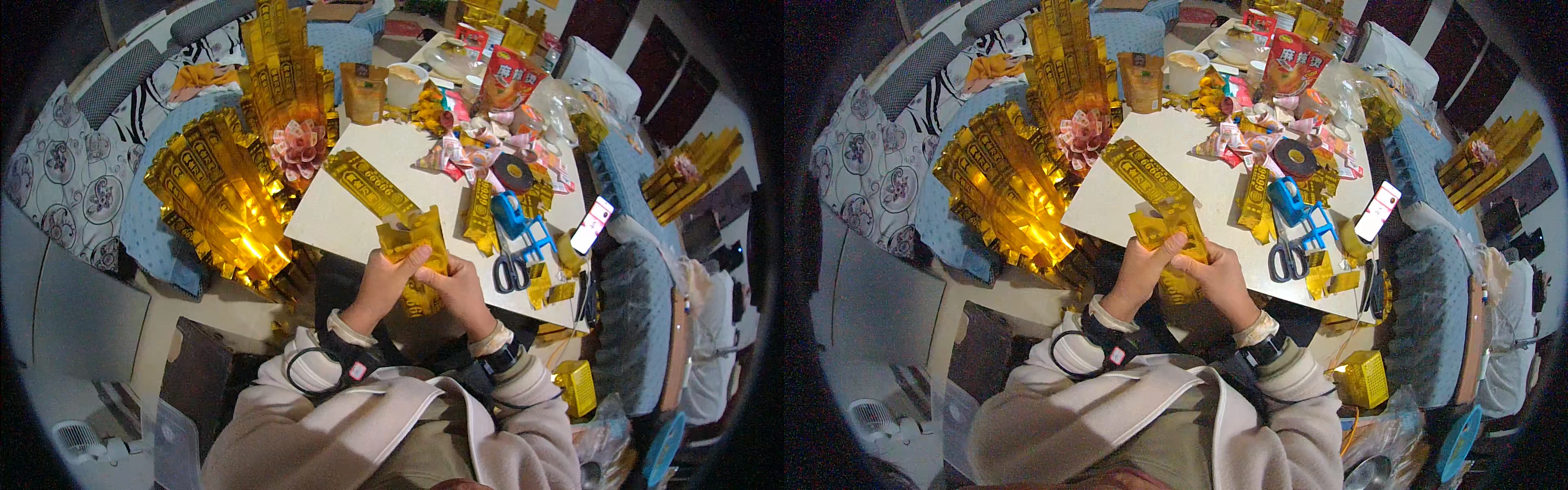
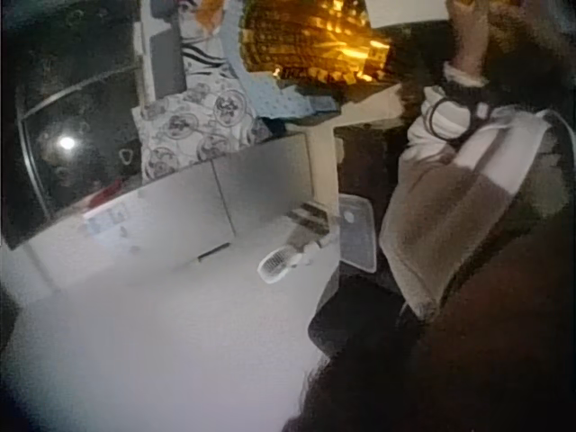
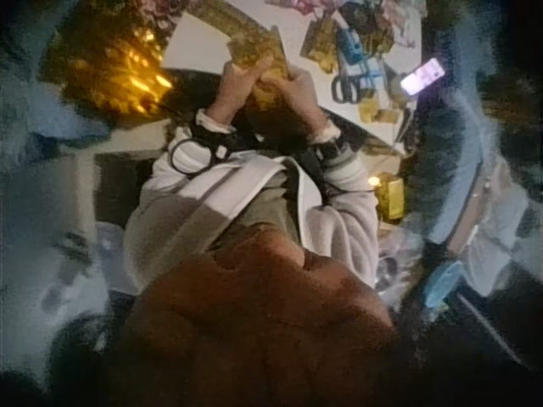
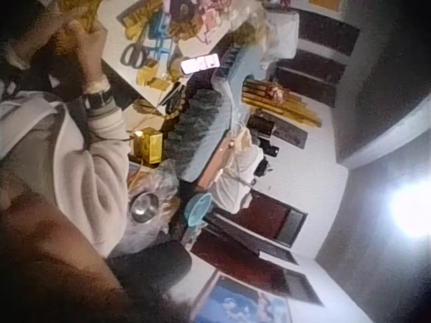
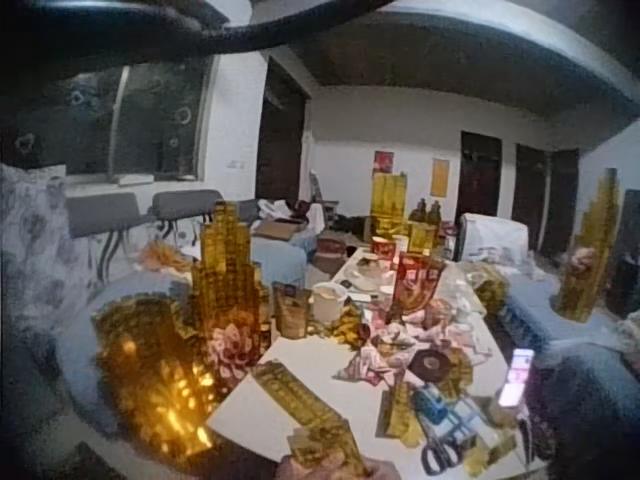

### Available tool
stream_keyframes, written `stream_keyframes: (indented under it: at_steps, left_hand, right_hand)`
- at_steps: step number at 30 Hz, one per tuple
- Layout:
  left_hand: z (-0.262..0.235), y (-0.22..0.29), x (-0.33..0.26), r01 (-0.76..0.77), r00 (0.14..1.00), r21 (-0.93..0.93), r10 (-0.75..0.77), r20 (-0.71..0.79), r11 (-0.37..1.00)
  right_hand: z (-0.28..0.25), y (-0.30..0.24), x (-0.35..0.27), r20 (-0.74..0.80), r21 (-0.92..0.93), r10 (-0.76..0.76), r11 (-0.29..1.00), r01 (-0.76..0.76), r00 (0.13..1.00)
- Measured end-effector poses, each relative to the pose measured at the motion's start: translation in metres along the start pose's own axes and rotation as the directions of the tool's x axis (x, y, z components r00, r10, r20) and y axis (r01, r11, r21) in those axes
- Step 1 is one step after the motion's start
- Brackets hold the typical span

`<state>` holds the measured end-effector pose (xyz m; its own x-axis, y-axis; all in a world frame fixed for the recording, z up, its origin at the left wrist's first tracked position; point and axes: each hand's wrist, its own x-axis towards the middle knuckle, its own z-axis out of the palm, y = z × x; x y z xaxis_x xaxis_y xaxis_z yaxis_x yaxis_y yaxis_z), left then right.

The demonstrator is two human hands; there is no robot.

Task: The person cuts a sheet of gold-colored paper with scissors, folds it into a rectangular bar shape, and secures the edges with a tape dispenser. The finished paper bar is placed on the table among other similar items.

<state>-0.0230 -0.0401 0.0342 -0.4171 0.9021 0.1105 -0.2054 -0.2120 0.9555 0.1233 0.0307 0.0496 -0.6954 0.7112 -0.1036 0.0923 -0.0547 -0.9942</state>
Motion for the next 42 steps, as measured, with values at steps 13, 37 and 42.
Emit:
stream_keyframes:
  at_steps: [13, 37, 42]
  left_hand:
    - [0.002, 0.006, 0.004, -0.222, 0.969, 0.050, 0.226, -0.098, 0.974]
    - [0.019, -0.060, 0.034, -0.478, 0.871, 0.324, 0.488, 0.057, 0.816]
    - [0.016, -0.056, 0.023, -0.534, 0.791, 0.499, 0.611, 0.010, 0.683]
  right_hand:
    - [0.004, 0.050, -0.015, -0.078, -0.620, -0.301, 0.761, 0.191, 0.950]
    - [-0.014, -0.021, 0.001, 0.220, -0.946, -0.705, 0.013, 0.323, 0.674]
    - [-0.017, -0.018, 0.004, 0.215, -0.941, -0.726, 0.025, 0.338, 0.653]
